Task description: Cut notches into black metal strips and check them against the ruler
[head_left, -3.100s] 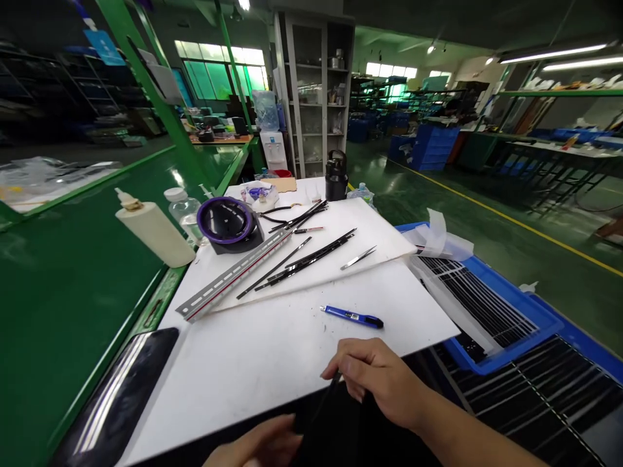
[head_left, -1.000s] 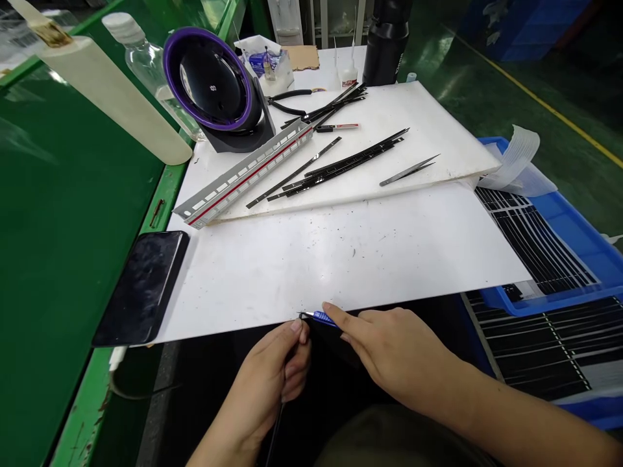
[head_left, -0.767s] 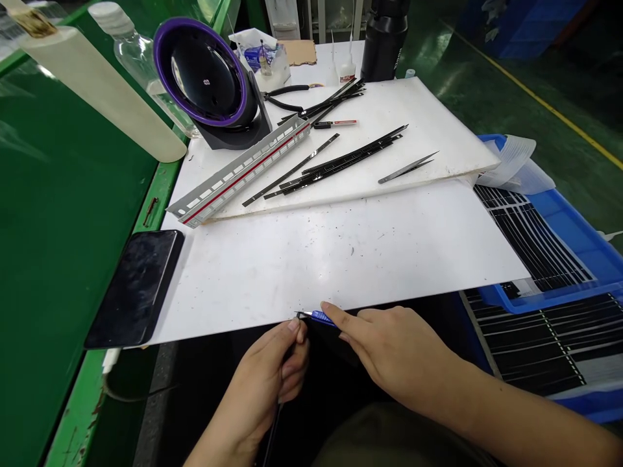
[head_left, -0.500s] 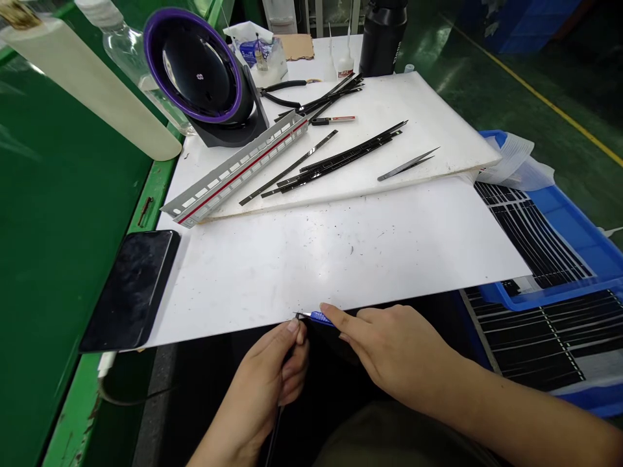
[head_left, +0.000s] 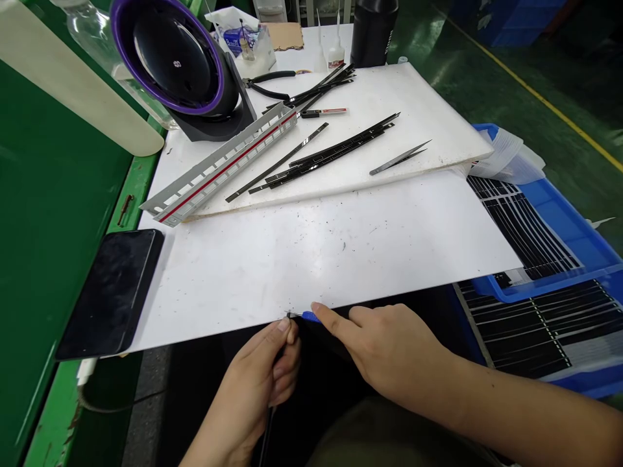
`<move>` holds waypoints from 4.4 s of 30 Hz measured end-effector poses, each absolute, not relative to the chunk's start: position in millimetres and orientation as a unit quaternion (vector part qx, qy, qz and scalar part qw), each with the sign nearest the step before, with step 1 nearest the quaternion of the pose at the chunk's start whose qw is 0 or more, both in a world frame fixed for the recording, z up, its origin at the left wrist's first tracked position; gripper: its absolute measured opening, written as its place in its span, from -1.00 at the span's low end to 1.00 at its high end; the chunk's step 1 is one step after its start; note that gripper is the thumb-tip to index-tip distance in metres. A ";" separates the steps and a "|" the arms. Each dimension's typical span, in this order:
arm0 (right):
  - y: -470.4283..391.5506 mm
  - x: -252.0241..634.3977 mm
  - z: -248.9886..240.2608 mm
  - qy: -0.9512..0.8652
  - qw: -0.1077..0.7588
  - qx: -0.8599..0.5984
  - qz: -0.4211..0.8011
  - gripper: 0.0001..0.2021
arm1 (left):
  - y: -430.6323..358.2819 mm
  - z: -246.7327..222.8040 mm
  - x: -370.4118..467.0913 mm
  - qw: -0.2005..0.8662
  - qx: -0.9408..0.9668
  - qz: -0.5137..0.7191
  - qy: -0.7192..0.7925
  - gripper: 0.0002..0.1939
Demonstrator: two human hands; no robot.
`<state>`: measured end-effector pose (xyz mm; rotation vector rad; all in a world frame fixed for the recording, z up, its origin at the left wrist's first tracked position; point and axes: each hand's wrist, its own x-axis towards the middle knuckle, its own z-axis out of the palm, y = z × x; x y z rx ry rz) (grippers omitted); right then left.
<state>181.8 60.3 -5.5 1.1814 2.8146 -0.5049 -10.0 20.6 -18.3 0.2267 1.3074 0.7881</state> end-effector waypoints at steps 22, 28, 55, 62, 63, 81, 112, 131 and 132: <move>61.3 180.9 -2.3 0.883 0.011 0.402 -0.241 -0.49 | 20.8 -17.3 -13.2 0.716 0.112 0.346 0.596 -0.67; 62.1 182.4 -2.0 0.894 0.022 0.392 -0.217 -0.46 | 21.1 -17.0 -12.2 0.709 0.115 0.347 0.602 -0.67; 56.3 189.4 3.8 0.853 -0.047 0.423 -0.302 -0.50 | 20.0 -16.0 -21.1 0.778 0.074 0.355 0.513 -0.73; 55.3 184.3 5.1 0.887 0.017 0.389 -0.248 -0.36 | 20.0 -15.9 -24.9 0.788 0.080 0.331 0.514 -0.75; 56.2 183.5 5.4 0.888 0.020 0.389 -0.245 -0.37 | 19.9 -16.3 -25.5 0.795 0.073 0.331 0.504 -0.76; 61.3 182.7 10.7 0.889 0.034 0.384 -0.248 -0.41 | 17.7 -24.2 -14.3 0.746 0.099 0.362 0.550 -0.72; 57.3 178.2 5.6 0.889 0.008 0.405 -0.214 -0.46 | 19.2 -23.3 -13.6 0.728 0.121 0.364 0.568 -0.73; 47.5 175.1 -3.4 0.908 0.039 0.390 -0.146 -0.33 | 18.2 -25.9 -14.1 0.731 0.119 0.365 0.564 -0.74; 46.3 174.6 -4.7 0.909 0.039 0.390 -0.140 -0.31 | 17.8 -27.2 -15.8 0.734 0.122 0.366 0.560 -0.74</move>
